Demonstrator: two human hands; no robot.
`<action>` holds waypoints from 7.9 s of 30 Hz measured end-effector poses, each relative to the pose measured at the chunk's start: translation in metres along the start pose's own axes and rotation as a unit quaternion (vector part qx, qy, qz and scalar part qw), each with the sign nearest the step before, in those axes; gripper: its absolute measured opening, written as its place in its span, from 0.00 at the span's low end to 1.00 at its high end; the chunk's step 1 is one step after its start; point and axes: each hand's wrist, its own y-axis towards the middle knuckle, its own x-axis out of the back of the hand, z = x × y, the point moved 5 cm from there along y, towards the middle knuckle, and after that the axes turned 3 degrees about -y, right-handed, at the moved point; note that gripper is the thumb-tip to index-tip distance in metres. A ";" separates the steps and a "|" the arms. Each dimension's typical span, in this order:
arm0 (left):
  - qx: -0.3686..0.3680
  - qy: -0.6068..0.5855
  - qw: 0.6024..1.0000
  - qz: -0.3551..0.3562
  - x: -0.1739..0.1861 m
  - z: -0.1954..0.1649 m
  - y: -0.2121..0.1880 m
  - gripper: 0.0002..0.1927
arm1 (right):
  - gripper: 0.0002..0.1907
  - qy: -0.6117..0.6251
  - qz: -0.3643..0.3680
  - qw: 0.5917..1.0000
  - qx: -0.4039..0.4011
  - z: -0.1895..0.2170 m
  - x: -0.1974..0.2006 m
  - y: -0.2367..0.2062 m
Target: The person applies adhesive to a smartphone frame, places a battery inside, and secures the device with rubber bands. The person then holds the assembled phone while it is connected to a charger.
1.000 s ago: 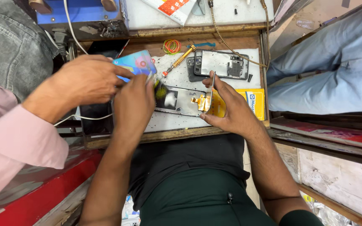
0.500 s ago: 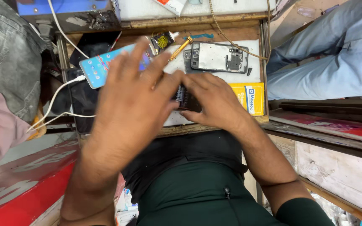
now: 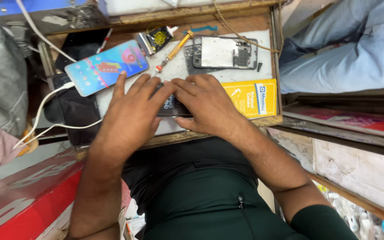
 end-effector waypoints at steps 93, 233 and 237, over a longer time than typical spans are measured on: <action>0.161 -0.527 0.792 -0.263 -0.031 0.011 -0.056 0.12 | 0.13 0.486 -0.181 0.830 -0.207 -0.041 0.009 -0.082; 0.223 -0.665 0.711 -0.046 -0.089 -0.057 0.015 0.16 | 0.38 0.883 -0.029 0.422 -0.201 -0.021 -0.077 -0.121; 0.231 -0.621 0.749 0.016 -0.094 -0.065 0.028 0.16 | 0.41 0.908 -0.055 0.391 -0.138 -0.023 -0.073 -0.130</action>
